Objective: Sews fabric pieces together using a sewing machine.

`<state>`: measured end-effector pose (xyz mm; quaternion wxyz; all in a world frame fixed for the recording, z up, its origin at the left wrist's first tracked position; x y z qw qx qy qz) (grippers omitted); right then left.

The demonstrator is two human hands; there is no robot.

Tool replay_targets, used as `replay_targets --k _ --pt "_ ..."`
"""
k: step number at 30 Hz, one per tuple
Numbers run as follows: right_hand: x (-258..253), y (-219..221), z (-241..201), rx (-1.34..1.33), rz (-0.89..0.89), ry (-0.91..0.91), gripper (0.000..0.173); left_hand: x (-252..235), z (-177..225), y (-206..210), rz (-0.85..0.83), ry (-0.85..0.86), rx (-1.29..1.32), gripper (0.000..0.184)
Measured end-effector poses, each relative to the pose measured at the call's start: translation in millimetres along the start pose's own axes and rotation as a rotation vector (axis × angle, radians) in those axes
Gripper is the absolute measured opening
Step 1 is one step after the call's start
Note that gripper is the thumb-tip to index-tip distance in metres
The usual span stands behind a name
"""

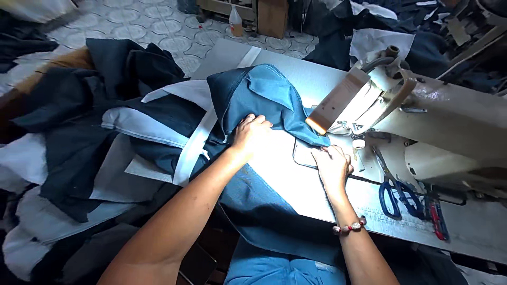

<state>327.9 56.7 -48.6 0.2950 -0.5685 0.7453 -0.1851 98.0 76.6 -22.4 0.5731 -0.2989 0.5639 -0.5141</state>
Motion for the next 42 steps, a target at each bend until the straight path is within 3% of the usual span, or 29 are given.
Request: replay_targets --k 4,8,11,14,15,18,21,23,26,29,31,35,39,42 --pt "0.4 -3.3 1.9 -0.128 0.098 0.104 0.032 14.9 3.5 -1.8 0.046 0.111 0.046 0.018" --pt "-3.1 -3.5 5.2 -0.28 0.038 0.07 0.021 58.6 23.6 -51.1 0.319 0.292 -0.019 0.02" --pt "5.2 -8.9 1.5 -0.697 -0.013 0.048 0.019 89.5 37.7 -83.8 0.445 0.346 -0.056 0.024" --pt "25.2 -15.5 -0.7 -1.024 -0.029 0.187 0.017 104.6 37.9 -87.5 0.465 0.337 -0.086 0.027" --pt "33.9 -20.6 -0.3 -1.04 -0.022 0.206 0.013 106.7 33.3 -85.9 0.471 0.326 -0.096 0.028" --pt "58.1 -35.6 3.9 -0.864 -0.078 0.141 0.026 111.1 16.4 -74.2 0.416 0.268 -0.111 0.029" --pt "71.8 -38.6 3.7 -0.678 -0.115 0.0 0.018 111.1 14.3 -54.8 0.167 0.159 -0.193 0.02" --pt "75.2 -38.5 -1.0 -0.627 -0.1 -0.047 0.028 109.0 30.5 -50.9 0.104 0.126 -0.187 0.016" --pt "78.2 -36.3 -7.5 -0.924 -0.129 0.222 0.037 96.6 78.4 -46.0 0.169 0.289 -0.069 0.036" --pt "92.9 -26.4 -16.8 -1.44 -0.092 0.664 0.024 60.1 114.9 -13.8 0.136 0.414 0.036 0.055" --pt "99.8 -18.1 -22.4 -1.698 -0.097 0.818 0.028 31.1 121.2 0.3 0.241 0.412 0.055 0.048" --pt "96.5 -16.8 -20.2 -1.889 -0.15 0.803 0.035 7.1 116.5 11.9 0.474 0.386 0.056 0.02" --pt "99.3 -8.2 -16.2 -1.966 -0.208 0.825 0.034 13.4 112.1 18.9 0.488 0.395 0.071 0.016" --pt "101.6 -5.6 -10.1 -1.941 -0.247 0.804 0.031 18.0 110.9 22.3 0.349 0.504 0.05 0.012"
Point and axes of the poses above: each hand's wrist, its own x-axis away from the middle knuckle, its own y-axis out of the palm, z = x × y, the point moved 7 cm from there along -x, towards the middle knuckle, and after that the axes turned 9 degrees about -x, right-handed, at the moved point
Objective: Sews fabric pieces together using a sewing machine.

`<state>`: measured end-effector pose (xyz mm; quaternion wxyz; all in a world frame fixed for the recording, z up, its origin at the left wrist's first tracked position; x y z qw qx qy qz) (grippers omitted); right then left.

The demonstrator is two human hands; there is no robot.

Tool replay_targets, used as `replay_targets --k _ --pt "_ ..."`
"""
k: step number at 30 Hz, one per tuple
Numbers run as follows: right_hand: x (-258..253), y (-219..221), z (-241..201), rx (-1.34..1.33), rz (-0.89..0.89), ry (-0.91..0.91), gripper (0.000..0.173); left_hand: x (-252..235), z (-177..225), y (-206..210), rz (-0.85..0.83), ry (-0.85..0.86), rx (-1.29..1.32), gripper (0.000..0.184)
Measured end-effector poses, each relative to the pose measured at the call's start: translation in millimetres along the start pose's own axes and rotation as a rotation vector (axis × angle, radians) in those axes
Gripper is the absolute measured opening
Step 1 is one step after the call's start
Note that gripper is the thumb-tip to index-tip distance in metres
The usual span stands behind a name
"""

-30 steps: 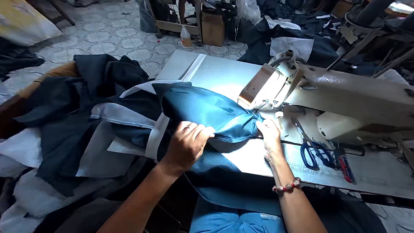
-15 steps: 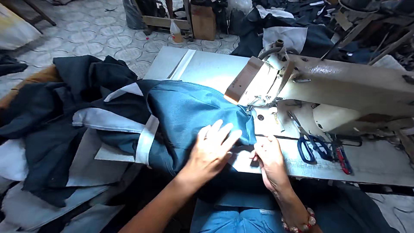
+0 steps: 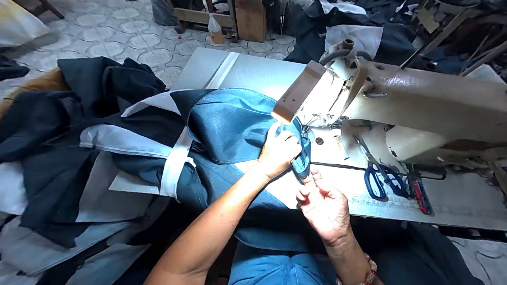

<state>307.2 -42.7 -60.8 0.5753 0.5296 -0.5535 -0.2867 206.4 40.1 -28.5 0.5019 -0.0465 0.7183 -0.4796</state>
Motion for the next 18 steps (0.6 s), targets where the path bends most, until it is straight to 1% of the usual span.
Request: replay_targets --k 2,4,7,9,10,12,13,14,15,16,17,18 --pt "1.0 -5.5 -3.5 0.022 -0.005 0.009 0.03 2.0 3.9 1.3 -0.109 0.084 0.051 0.006" --pt "3.1 -7.2 -3.0 -0.012 -0.046 0.023 0.029 2.4 5.6 2.9 -0.158 0.069 0.046 0.014" --pt "4.1 -1.5 0.6 -0.105 -0.123 0.028 0.021 -1.1 3.6 1.2 -0.044 0.017 0.006 0.006" --pt "2.9 0.4 -4.3 -0.076 -0.147 0.014 0.018 -4.8 5.1 0.8 -0.002 0.055 -0.015 0.01" --pt "3.2 -0.6 -8.2 -0.038 -0.137 0.013 0.018 -4.9 7.5 2.0 -0.008 0.084 -0.011 0.013" --pt "6.2 -6.4 -18.5 0.105 -0.042 0.015 0.023 -1.8 14.0 5.9 -0.098 0.128 0.043 0.013" --pt "8.4 -10.5 -24.8 0.196 0.018 0.021 0.025 1.2 16.7 7.0 -0.183 0.128 0.086 0.008" --pt "10.2 -14.1 -31.3 0.297 0.054 0.027 0.026 5.6 17.0 7.3 -0.289 0.099 0.129 0.007" --pt "11.2 -15.1 -37.9 0.427 0.071 0.024 0.025 11.8 15.4 7.3 -0.414 0.04 0.188 0.027" --pt "10.7 -12.9 -44.3 0.578 0.074 0.014 0.023 19.6 13.5 7.9 -0.503 -0.023 0.232 0.048" --pt "8.9 -9.1 -49.8 0.743 0.074 -0.005 0.02 27.2 13.3 8.6 -0.551 -0.08 0.271 0.067" --pt "5.6 -4.0 -55.0 0.919 0.087 -0.052 0.018 33.0 14.2 9.3 -0.561 -0.122 0.294 0.078"
Point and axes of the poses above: each hand's wrist, its own x-axis away from the middle knuckle, its own y-axis out of the palm, z = x × y, the point moved 7 cm from there along -x, towards the middle knuckle, and after that the axes turned 9 degrees about -x, right-handed, at the moved point
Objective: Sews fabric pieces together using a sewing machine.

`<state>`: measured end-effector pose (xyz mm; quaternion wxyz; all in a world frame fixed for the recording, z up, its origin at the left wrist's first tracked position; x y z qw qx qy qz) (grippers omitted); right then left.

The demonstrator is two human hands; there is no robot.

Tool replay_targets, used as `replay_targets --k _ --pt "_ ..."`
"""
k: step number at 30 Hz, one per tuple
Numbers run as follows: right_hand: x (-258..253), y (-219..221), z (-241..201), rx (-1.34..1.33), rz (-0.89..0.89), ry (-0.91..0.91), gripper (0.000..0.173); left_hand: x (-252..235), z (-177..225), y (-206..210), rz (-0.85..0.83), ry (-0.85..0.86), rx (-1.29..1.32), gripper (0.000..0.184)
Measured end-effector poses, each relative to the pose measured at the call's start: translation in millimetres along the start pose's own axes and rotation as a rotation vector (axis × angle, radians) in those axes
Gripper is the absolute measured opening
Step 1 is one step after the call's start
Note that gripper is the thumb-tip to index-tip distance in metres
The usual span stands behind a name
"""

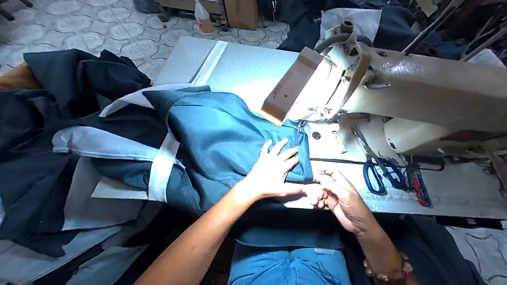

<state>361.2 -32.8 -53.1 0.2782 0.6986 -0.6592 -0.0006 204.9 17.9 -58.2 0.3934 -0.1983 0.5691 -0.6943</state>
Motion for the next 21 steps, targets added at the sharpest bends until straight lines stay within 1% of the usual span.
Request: replay_targets --k 1,2,4,6,7,9,11,13,16,18,21 --pt "-4.8 0.6 -7.6 0.191 0.04 -0.065 0.018 2.4 0.4 1.1 0.0 -0.017 0.024 0.079" --pt "-10.2 1.9 -14.7 0.386 0.09 -0.142 0.022 2.9 0.9 0.4 -0.007 -0.028 0.044 0.071" --pt "-19.0 7.8 -25.2 0.744 0.191 -0.257 0.035 2.2 2.1 -0.8 -0.057 -0.053 0.083 0.056" --pt "-25.5 17.9 -29.0 0.948 0.256 -0.339 0.047 2.1 3.0 -0.6 -0.094 -0.063 0.088 0.051" --pt "-28.7 22.4 -28.3 1.002 0.267 -0.362 0.052 2.3 2.9 -1.0 -0.084 -0.062 0.09 0.05" --pt "-34.2 26.8 -23.6 1.078 0.264 -0.345 0.056 3.1 2.2 -2.4 -0.043 -0.054 0.095 0.049" --pt "-36.7 27.6 -21.1 1.097 0.268 -0.277 0.055 3.3 1.4 -4.2 0.016 -0.05 0.081 0.048" --pt "-37.5 27.3 -19.7 1.102 0.283 -0.249 0.055 2.8 1.5 -5.0 0.028 -0.06 0.059 0.047" --pt "-34.1 32.7 -17.7 1.135 0.289 -0.274 0.054 -0.1 4.2 -6.1 0.039 -0.063 -0.019 0.046" --pt "-28.8 39.3 -17.5 1.199 0.293 -0.237 0.053 -0.1 5.8 -6.8 0.074 -0.046 -0.063 0.045" --pt "-22.4 44.1 -15.4 1.296 0.301 -0.32 0.049 2.0 5.5 -8.1 0.107 -0.037 -0.051 0.045"
Point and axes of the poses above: each hand's wrist, its own x-axis away from the middle knuckle, its own y-axis out of the palm, z = x × y, the point moved 7 cm from there along -x, towards the middle knuckle, and after that the axes turned 9 degrees about -x, right-handed, at the moved point
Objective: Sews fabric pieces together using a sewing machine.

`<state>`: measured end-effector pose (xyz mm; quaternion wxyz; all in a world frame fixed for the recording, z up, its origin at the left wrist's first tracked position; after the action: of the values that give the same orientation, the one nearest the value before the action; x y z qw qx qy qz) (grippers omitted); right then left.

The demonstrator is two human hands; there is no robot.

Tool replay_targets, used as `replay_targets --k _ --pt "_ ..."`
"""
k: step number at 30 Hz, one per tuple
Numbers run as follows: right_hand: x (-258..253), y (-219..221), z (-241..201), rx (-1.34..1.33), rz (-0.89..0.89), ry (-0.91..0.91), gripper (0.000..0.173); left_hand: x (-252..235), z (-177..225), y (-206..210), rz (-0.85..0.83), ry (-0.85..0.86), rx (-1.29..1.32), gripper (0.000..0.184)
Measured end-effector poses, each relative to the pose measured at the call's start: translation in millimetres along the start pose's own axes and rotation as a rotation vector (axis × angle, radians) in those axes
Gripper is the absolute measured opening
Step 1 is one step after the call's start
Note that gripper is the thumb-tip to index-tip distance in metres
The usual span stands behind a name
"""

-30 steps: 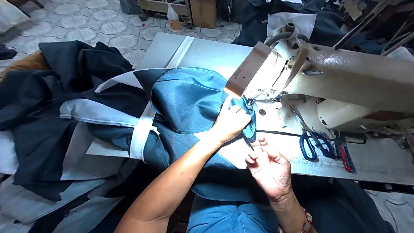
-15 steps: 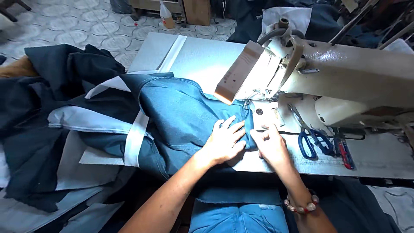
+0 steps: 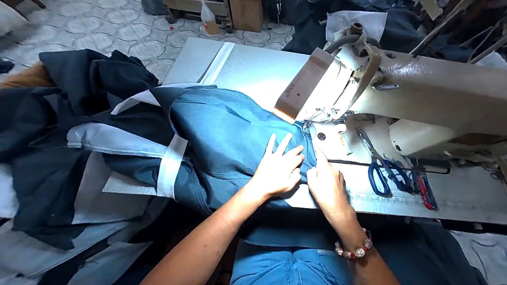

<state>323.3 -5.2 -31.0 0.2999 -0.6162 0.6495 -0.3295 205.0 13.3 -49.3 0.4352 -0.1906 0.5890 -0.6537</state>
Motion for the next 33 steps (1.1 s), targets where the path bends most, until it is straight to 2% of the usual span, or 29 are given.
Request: replay_targets --k 6,10,16,20,26,33 --pt "1.1 0.9 6.8 -0.069 0.034 -0.057 0.046 -14.4 -1.5 -3.1 0.042 -0.074 0.004 0.045" --pt "1.5 1.5 5.1 -0.056 -0.015 0.009 0.047 -31.0 2.5 -1.5 -0.113 -0.135 -0.044 0.047" --pt "5.1 7.1 -1.9 0.063 0.03 -0.041 0.047 -27.8 0.6 13.3 -0.149 -0.035 -0.092 0.05" --pt "3.8 11.5 -8.7 0.158 -0.119 0.044 0.052 -23.2 -5.0 14.7 -0.139 0.036 -0.161 0.053" --pt "-1.1 12.8 -14.2 0.23 -0.233 0.097 0.053 -19.2 -9.5 11.7 -0.119 0.107 -0.163 0.051" --pt "-7.5 7.1 -16.8 0.2 -0.458 0.181 0.058 -13.8 -6.1 12.3 -0.24 0.055 -0.101 0.053"
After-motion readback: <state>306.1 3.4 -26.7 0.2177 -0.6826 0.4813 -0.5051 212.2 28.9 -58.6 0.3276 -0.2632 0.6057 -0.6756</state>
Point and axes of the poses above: each hand's wrist, its own x-axis away from the middle knuckle, its own y-axis out of the palm, z = x × y, the point moved 7 cm from there along -x, towards the middle knuckle, and after that the axes turned 9 degrees about -x, right-handed, at the moved point
